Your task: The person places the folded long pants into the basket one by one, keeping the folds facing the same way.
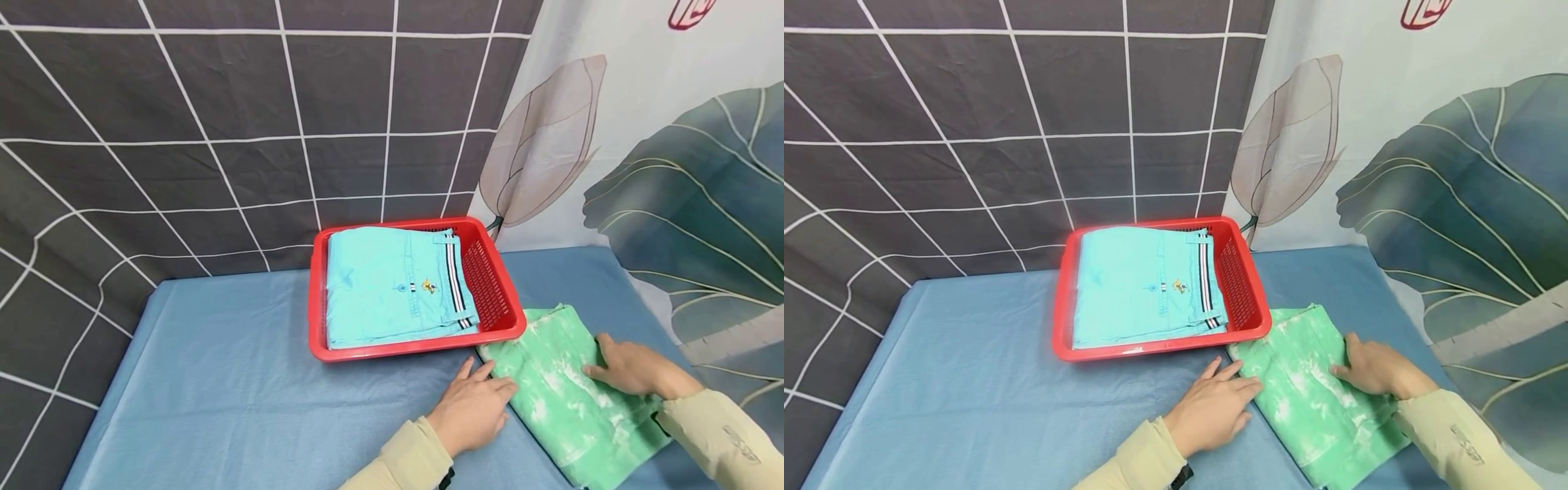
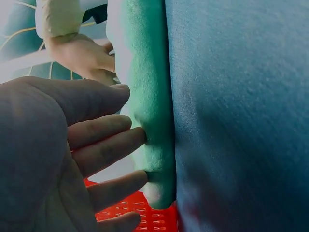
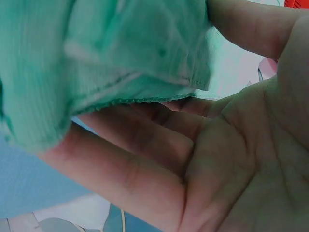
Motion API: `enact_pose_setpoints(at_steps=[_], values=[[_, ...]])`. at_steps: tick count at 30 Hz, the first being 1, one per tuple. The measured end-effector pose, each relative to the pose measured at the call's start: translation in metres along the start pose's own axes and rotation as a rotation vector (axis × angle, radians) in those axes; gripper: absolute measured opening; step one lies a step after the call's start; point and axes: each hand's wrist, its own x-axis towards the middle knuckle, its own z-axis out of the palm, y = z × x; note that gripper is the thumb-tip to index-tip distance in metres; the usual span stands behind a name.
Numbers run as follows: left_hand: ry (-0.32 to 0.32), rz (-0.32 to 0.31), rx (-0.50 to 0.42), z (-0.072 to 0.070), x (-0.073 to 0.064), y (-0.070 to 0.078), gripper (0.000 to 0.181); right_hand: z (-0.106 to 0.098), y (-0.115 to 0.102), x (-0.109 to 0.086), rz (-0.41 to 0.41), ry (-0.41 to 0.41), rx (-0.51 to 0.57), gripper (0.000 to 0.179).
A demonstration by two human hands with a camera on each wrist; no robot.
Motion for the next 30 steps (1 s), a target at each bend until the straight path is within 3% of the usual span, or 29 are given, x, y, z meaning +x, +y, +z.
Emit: enact_pose_setpoints(at_steps=[8,20,27,30], values=[[0.022,-0.039,-0.063,0.001,-0.004,0.000,0.041,0.003,0.003,-0.005,0.041,-0.085,0.173,0.105],[0.126,-0.056,-0.062,0.007,-0.006,0.005,0.040,0.009,0.008,-0.011,0.029,-0.152,0.349,0.097],[0.202,-0.114,-0.139,0.012,-0.006,0.010,0.039,0.016,0.013,-0.017,-0.016,-0.185,0.451,0.085],[0.210,-0.167,-0.200,0.013,-0.006,0.011,0.040,0.019,0.015,-0.019,-0.046,-0.192,0.474,0.083]])
